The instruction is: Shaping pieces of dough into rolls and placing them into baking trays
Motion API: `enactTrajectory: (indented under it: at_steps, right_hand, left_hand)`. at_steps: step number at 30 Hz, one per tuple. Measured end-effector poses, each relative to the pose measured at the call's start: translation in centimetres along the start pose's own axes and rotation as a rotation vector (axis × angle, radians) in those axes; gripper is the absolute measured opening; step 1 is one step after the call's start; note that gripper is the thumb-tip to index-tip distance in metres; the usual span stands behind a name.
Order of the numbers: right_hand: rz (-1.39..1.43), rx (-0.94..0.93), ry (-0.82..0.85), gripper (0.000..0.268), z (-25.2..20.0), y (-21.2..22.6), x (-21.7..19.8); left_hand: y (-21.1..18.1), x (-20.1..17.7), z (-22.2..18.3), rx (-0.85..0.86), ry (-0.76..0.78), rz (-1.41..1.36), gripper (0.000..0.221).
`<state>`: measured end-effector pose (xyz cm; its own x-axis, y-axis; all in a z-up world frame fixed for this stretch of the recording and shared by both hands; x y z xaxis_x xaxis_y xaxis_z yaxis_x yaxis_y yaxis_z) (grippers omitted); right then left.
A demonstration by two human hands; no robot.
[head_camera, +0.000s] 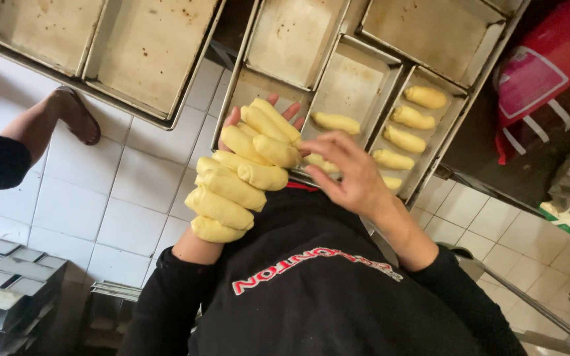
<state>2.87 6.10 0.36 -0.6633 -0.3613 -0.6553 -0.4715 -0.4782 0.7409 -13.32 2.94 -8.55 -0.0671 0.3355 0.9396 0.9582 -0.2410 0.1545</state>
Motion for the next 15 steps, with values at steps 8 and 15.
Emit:
enactTrajectory:
  at_steps: [8,15]
  right_hand:
    - [0.301,0.028,0.146,0.035,2.0,-0.2,1.2]
    - [0.638,0.152,-0.183,0.070,3.0,-8.3,-7.0]
  left_hand:
    - [1.7,-1.1,2.0,-0.184,-0.068,-0.358,0.085]
    - [-0.6,1.6,-0.3,0.054,0.021,0.009,0.077]
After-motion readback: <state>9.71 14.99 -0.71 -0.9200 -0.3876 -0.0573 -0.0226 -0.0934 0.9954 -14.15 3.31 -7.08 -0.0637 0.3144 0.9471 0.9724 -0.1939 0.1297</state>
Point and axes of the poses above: each hand's wrist, its own z-axis towards the middle knuckle, its own x-axis out of the palm, y = z × x, the point moved 5 cm from there along z, towards the middle knuckle, and after that the axes turned 7 degrees about x, right-handed, at the moved point
